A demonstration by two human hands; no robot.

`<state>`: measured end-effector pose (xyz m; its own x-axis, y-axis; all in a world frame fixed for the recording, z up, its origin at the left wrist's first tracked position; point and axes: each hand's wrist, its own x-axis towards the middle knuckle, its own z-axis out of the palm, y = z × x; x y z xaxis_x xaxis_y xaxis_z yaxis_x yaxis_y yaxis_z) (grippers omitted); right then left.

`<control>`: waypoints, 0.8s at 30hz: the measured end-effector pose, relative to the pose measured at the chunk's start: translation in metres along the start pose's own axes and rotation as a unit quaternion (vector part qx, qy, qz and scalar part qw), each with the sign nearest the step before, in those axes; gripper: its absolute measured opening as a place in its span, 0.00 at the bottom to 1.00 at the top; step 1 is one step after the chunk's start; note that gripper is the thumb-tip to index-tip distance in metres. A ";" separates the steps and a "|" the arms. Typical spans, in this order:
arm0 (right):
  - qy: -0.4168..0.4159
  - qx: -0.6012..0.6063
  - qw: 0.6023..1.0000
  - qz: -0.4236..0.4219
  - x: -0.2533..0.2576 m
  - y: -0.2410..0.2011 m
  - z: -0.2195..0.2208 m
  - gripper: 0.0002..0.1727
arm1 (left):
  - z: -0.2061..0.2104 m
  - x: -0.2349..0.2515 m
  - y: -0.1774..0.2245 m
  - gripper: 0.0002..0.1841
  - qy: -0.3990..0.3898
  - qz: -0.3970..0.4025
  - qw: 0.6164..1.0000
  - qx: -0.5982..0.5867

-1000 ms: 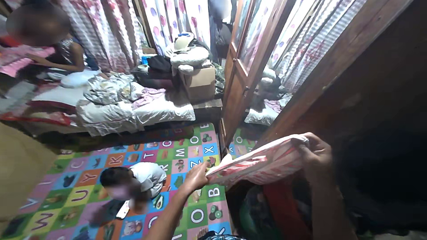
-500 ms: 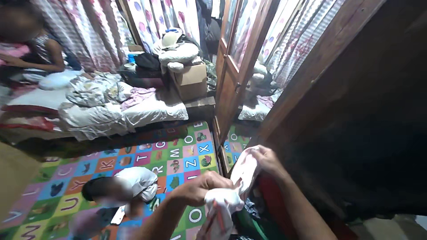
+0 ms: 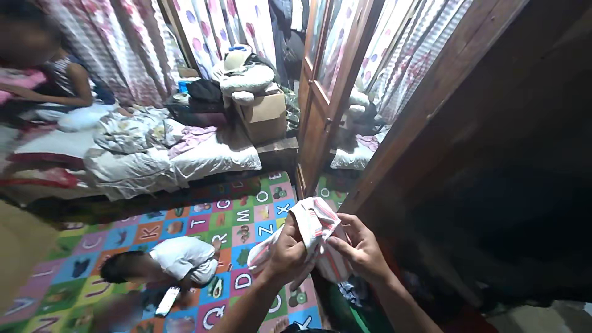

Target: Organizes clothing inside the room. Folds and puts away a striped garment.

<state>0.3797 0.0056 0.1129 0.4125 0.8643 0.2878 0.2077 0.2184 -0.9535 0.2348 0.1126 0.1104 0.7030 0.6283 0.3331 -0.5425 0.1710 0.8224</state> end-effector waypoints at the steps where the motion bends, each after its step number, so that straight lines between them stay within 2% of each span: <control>1: 0.022 -0.016 0.999 -0.019 0.003 0.002 0.003 0.30 | 0.003 0.000 -0.003 0.30 0.014 0.018 0.999 0.032; 4: 0.085 -0.073 0.992 -0.057 0.012 -0.002 0.009 0.28 | 0.010 0.000 -0.009 0.33 0.017 0.082 0.987 0.140; 7: 0.083 -0.119 0.987 -0.073 0.021 -0.013 0.009 0.28 | 0.014 0.003 -0.009 0.31 -0.020 0.143 0.965 0.219; 9: 0.068 -0.144 0.985 -0.069 0.028 -0.018 0.007 0.19 | 0.014 0.007 -0.010 0.31 -0.037 0.172 0.947 0.269; 11: 0.069 -0.164 0.982 -0.064 0.035 -0.023 0.000 0.11 | 0.011 0.009 -0.007 0.27 -0.037 0.167 0.920 0.354; 12: 0.077 -0.169 0.980 -0.067 0.037 -0.029 -0.006 0.09 | 0.008 0.010 -0.003 0.26 -0.038 0.158 0.890 0.426; 13: 0.089 -0.181 0.977 -0.072 0.038 -0.036 -0.014 0.10 | 0.002 0.012 0.000 0.23 -0.040 0.162 0.845 0.508; 16: 0.128 -0.209 0.964 -0.106 0.039 -0.051 -0.042 0.14 | -0.032 0.024 -0.011 0.15 -0.068 0.242 0.684 0.684; 17: 0.138 -0.207 0.962 -0.117 0.040 -0.055 -0.048 0.14 | -0.044 0.027 -0.015 0.13 -0.064 0.271 0.647 0.710; 18: 0.143 -0.202 0.961 -0.124 0.040 -0.059 -0.053 0.13 | -0.055 0.029 -0.017 0.11 -0.053 0.291 0.628 0.720; 19: 0.146 -0.194 0.961 -0.130 0.040 -0.064 -0.057 0.12 | -0.064 0.032 -0.018 0.11 -0.030 0.301 0.624 0.720; 21: 0.139 -0.179 0.964 -0.138 0.041 -0.073 -0.060 0.12 | -0.074 0.038 -0.024 0.18 0.028 0.279 0.648 0.708; 23: 0.108 -0.166 0.969 -0.148 0.041 -0.079 -0.059 0.13 | -0.068 0.044 -0.035 0.29 0.043 0.165 0.718 0.674; 24: 0.085 -0.161 0.971 -0.151 0.041 -0.081 -0.057 0.12 | -0.059 0.047 -0.042 0.31 0.026 0.080 0.757 0.648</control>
<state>0.4298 -0.0025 0.2073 0.4248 0.6888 0.5874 0.5984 0.2733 -0.7532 0.2633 0.1795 0.0646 0.6392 0.5967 0.4852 0.3103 -0.7774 0.5472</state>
